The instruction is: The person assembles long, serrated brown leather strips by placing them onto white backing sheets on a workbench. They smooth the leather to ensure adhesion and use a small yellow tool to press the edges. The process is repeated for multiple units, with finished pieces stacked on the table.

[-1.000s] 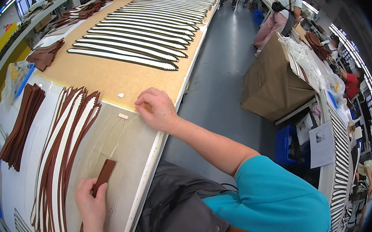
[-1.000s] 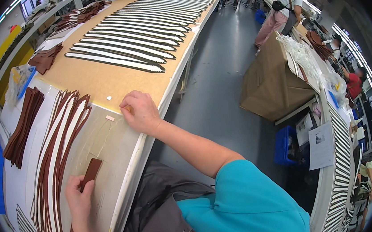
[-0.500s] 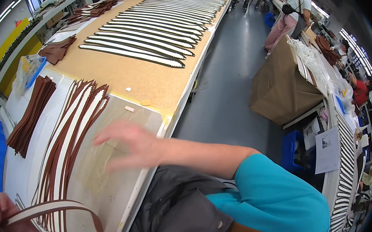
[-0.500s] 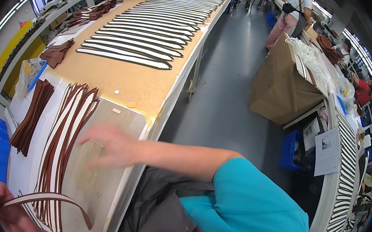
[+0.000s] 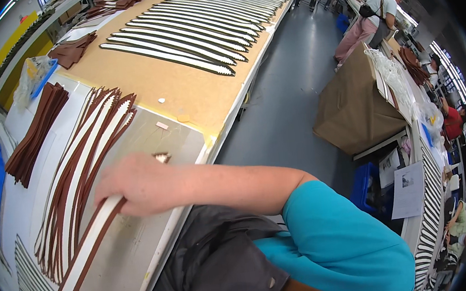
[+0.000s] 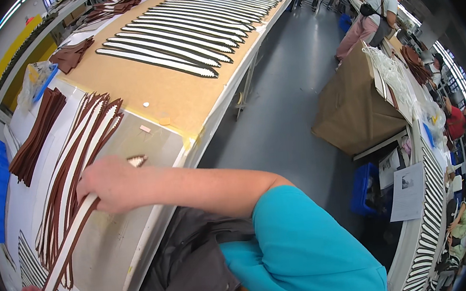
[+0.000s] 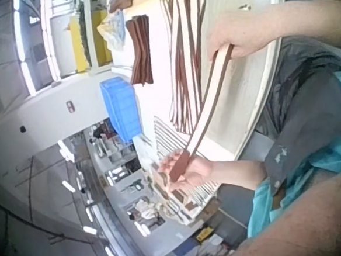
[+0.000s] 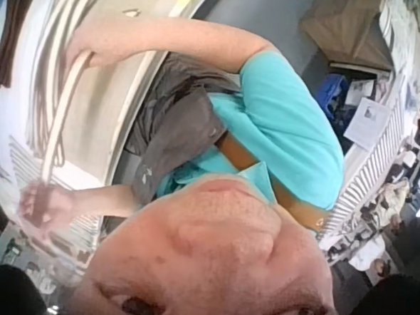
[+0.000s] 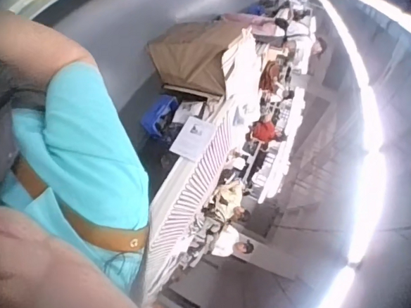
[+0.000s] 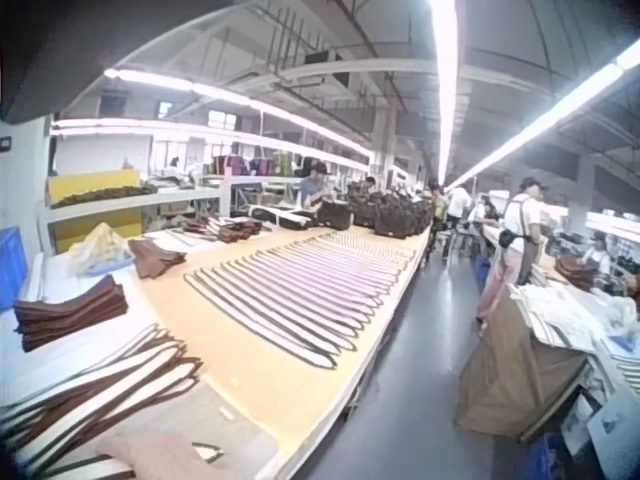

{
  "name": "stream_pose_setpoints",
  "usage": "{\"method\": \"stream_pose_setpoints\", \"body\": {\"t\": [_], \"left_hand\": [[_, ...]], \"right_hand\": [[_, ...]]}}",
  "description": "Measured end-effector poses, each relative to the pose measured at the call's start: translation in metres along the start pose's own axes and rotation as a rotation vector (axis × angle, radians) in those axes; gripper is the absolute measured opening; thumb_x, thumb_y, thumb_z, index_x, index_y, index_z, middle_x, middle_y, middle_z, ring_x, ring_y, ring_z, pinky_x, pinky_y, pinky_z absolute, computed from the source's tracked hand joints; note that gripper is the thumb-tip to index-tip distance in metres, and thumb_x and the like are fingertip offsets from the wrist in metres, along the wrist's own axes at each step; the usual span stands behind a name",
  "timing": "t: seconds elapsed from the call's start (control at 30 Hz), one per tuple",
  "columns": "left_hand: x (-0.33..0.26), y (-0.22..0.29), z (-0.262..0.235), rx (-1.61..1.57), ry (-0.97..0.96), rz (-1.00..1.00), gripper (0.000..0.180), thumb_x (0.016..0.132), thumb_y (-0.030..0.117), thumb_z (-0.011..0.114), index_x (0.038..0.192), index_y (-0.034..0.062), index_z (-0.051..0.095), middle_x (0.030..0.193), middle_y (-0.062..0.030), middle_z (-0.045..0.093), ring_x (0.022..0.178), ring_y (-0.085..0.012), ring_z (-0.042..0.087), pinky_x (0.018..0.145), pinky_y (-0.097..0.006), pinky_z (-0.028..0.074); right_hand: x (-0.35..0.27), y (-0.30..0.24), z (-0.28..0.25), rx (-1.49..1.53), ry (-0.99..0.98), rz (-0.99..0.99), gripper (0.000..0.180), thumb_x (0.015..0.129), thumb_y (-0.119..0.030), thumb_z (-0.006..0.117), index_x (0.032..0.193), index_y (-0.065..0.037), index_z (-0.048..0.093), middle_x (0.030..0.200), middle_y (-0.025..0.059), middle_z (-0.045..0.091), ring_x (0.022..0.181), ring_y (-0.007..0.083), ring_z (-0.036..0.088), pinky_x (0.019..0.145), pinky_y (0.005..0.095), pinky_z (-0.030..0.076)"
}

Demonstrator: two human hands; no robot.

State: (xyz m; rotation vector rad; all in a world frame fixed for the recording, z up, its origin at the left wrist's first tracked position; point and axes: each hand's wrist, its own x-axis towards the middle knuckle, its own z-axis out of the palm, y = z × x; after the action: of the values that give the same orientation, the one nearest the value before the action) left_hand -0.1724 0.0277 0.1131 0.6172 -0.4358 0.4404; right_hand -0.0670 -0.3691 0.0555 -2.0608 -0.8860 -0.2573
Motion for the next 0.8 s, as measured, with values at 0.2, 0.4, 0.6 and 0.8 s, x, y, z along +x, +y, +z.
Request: {"method": "stream_pose_setpoints", "body": {"t": [0.2, 0.4, 0.6, 0.8], "left_hand": [[-0.068, -0.030, -0.088, 0.542, 0.835, -0.127, 0.052, 0.113, 0.021, 0.053, 0.157, -0.0045, 0.041, 0.148, -0.0156, 0.051, 0.134, -0.0244, 0.050, 0.117, -0.040, 0.040], [-0.088, -0.023, -0.107, 0.999, 0.720, 0.040, 0.043, 0.112, 0.015, 0.056, 0.149, -0.0052, 0.049, 0.143, -0.0150, 0.059, 0.138, -0.0238, 0.053, 0.119, -0.037, 0.040], [-0.090, -0.065, -0.055, 1.142, 0.378, -0.087, 0.019, 0.109, 0.006, 0.059, 0.120, -0.0044, 0.070, 0.117, -0.0100, 0.071, 0.109, -0.0166, 0.065, 0.103, -0.031, 0.050], [-0.080, -0.160, 0.020, 1.465, -0.712, -0.483, 0.048, 0.095, 0.011, 0.072, 0.142, 0.0008, 0.065, 0.155, -0.0158, 0.058, 0.145, -0.0357, 0.052, 0.120, -0.046, 0.039]], "right_hand": [[-0.022, 0.036, 0.029, -0.236, -0.042, -0.037, 0.043, 0.077, -0.018, 0.086, 0.119, -0.012, 0.074, 0.115, 0.0071, 0.070, 0.109, 0.0334, 0.066, 0.098, 0.0456, 0.050], [-0.065, 0.046, 0.008, -0.253, 0.108, -0.013, 0.037, 0.076, -0.018, 0.089, 0.112, -0.012, 0.078, 0.118, 0.0035, 0.073, 0.112, 0.0284, 0.065, 0.106, 0.0448, 0.043], [-0.104, 0.060, -0.018, -0.499, 0.202, 0.250, 0.039, 0.079, -0.021, 0.089, 0.117, -0.017, 0.080, 0.136, 0.0106, 0.066, 0.131, 0.0328, 0.057, 0.112, 0.0497, 0.039], [-0.102, 0.060, -0.020, -0.546, 0.037, 0.243, 0.052, 0.084, -0.033, 0.087, 0.133, -0.021, 0.076, 0.160, 0.0197, 0.048, 0.151, 0.0401, 0.041, 0.119, 0.0551, 0.033]]}}
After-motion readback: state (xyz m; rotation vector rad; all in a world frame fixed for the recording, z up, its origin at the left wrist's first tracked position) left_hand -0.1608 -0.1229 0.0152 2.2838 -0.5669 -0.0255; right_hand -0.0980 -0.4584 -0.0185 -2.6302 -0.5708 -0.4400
